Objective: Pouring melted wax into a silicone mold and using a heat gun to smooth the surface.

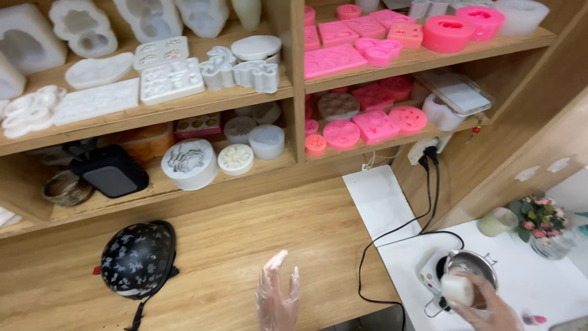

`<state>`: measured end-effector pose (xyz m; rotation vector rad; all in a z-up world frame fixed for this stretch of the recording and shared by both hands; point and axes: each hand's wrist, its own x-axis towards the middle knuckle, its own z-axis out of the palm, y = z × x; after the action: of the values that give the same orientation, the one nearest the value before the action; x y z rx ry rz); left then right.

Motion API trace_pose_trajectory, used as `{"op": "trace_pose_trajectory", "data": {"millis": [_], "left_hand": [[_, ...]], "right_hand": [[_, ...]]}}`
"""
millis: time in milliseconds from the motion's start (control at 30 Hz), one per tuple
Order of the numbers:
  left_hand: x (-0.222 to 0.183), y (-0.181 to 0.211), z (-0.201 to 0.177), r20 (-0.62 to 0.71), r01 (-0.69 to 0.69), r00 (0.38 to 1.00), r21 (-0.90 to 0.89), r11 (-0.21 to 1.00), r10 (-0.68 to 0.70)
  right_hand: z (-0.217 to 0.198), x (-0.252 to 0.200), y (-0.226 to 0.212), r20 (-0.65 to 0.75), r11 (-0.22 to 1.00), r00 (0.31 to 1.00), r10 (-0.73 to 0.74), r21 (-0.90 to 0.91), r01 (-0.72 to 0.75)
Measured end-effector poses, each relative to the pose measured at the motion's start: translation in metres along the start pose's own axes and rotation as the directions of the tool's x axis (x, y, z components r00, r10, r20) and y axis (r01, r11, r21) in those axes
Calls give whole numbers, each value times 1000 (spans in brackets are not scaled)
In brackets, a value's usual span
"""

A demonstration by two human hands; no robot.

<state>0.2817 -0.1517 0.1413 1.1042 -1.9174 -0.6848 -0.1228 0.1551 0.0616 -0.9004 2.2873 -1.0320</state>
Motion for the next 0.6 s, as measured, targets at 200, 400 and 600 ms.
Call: {"op": "trace_pose_trajectory", "data": {"millis": [200,400,600], "left_hand": [[48,87,-17,-138,-213,966,61,975,220],[22,90,43,-78,-308,950,-80,948,302],[-22,93,106,-49,-285,958,-44,957,283]], "right_hand": [[-87,-16,136,-508,964,854,112,-153,-218],[-139,-66,172,-300,823,868,395,-306,-480],[-158,-83,162,6,678,780,626,-500,-539]]}}
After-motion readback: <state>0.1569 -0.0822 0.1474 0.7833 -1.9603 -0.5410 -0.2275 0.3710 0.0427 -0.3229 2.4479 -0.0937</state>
